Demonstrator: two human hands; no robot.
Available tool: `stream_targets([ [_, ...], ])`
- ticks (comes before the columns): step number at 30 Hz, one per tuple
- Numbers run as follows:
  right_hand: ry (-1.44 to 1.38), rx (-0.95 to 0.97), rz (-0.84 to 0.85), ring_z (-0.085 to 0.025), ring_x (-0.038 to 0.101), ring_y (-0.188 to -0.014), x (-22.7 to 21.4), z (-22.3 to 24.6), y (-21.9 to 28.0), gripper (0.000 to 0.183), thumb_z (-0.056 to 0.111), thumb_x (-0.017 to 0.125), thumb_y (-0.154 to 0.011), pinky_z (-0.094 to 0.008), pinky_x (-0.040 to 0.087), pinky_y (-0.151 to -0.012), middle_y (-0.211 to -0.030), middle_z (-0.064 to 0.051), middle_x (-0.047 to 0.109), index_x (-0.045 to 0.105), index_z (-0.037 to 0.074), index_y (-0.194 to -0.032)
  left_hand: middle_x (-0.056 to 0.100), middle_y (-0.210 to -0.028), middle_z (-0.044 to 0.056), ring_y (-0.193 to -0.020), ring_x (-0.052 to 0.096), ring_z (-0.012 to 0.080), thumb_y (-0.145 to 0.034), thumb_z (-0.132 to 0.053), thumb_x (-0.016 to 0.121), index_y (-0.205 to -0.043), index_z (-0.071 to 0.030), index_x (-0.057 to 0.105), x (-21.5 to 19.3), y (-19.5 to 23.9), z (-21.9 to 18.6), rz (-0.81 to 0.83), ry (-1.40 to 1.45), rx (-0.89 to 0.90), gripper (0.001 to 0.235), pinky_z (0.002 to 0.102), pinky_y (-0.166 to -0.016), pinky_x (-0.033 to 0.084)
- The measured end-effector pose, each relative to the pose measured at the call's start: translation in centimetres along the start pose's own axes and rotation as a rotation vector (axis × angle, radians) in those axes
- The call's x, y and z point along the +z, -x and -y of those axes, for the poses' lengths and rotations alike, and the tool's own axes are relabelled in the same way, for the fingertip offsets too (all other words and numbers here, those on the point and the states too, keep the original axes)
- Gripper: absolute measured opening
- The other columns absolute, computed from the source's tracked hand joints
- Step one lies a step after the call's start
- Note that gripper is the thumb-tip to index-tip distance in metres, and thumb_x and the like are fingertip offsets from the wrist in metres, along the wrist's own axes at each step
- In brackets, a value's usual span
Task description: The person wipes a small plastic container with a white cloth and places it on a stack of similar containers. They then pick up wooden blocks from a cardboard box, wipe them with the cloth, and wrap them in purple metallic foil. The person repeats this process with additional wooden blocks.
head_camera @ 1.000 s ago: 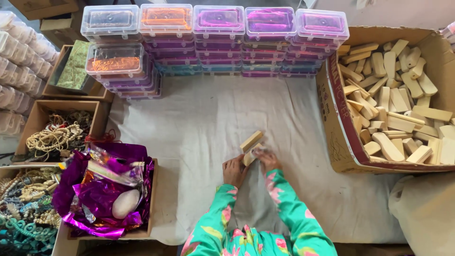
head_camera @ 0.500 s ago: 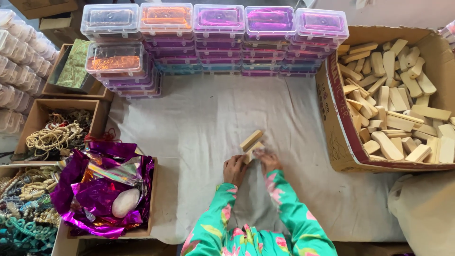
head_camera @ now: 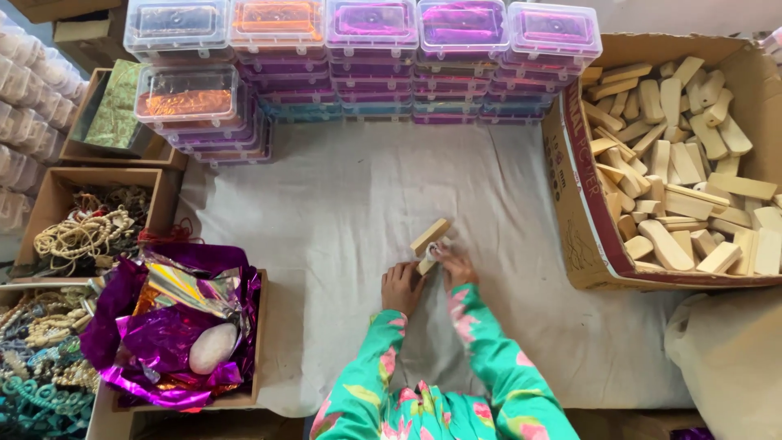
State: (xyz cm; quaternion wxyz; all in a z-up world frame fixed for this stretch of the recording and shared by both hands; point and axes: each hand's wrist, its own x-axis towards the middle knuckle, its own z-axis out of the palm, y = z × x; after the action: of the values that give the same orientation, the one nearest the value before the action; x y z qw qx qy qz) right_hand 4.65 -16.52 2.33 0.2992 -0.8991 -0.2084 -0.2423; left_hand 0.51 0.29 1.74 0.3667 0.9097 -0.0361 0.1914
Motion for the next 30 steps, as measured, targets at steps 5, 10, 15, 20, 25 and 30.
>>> stream_targets([
  [5,0.026,0.021,0.181,-0.027,0.067,-0.091,1.7,1.2,2.5,0.055,-0.001,0.062,-0.078,-0.035,0.058,-0.085,-0.136,0.005,0.068,0.076,0.029,-0.122,0.065,-0.110,0.005,-0.104,0.060,0.0275,-0.085,-0.032,0.078,-0.117,-0.011,0.067,0.8,0.5,1.4,0.020,-0.073,0.010,0.040,0.042,-0.088,0.044],
  [10,0.074,0.025,0.106,-0.030,0.067,-0.102,-0.1,-3.0,-1.1,0.056,-0.006,0.060,-0.076,-0.036,0.057,-0.092,-0.135,0.002,0.071,0.076,0.023,-0.121,0.065,-0.108,0.004,-0.101,0.060,0.0255,-0.088,-0.032,0.077,-0.122,-0.012,0.068,-0.2,0.3,-0.1,-0.024,-0.040,0.011,0.041,0.041,-0.088,0.043],
  [15,-0.575,0.688,0.056,-0.014,0.069,-0.101,5.3,-11.9,3.0,0.032,0.001,0.066,-0.099,-0.027,0.054,-0.092,-0.116,-0.007,0.080,0.074,0.011,-0.129,0.065,-0.106,0.004,-0.102,0.060,0.0256,-0.090,-0.033,0.078,-0.122,-0.013,0.069,-0.7,0.0,-0.4,0.034,-0.034,-0.044,0.038,0.041,-0.089,0.042],
  [20,-1.006,0.810,-0.060,-0.011,0.069,-0.099,7.6,-17.3,6.7,0.036,0.001,0.072,-0.093,-0.025,0.055,-0.091,-0.113,-0.006,0.075,0.072,0.002,-0.129,0.065,-0.112,0.005,-0.108,0.059,0.0257,-0.089,-0.026,0.074,-0.123,-0.013,0.068,-1.2,0.7,-0.7,-0.099,-0.014,-0.019,0.037,0.045,-0.096,0.039],
  [25,-1.040,0.845,-0.056,-0.011,0.070,-0.099,7.2,-16.4,6.1,0.037,0.000,0.073,-0.090,-0.024,0.056,-0.090,-0.113,-0.006,0.076,0.071,0.000,-0.127,0.065,-0.117,0.003,-0.113,0.060,0.0233,-0.094,-0.025,0.070,-0.131,-0.015,0.063,-2.3,-2.3,0.4,-0.209,0.032,-0.160,0.039,0.045,-0.099,0.037],
  [30,-1.079,0.873,-0.053,-0.012,0.068,-0.097,6.5,-16.2,6.1,0.040,-0.002,0.073,-0.092,-0.025,0.055,-0.089,-0.112,-0.007,0.075,0.071,0.000,-0.131,0.063,-0.120,0.005,-0.108,0.055,0.0299,-0.089,-0.038,0.074,-0.135,-0.028,0.065,-2.6,-6.0,2.1,-0.099,-0.350,-0.336,0.048,0.048,-0.090,0.038],
])
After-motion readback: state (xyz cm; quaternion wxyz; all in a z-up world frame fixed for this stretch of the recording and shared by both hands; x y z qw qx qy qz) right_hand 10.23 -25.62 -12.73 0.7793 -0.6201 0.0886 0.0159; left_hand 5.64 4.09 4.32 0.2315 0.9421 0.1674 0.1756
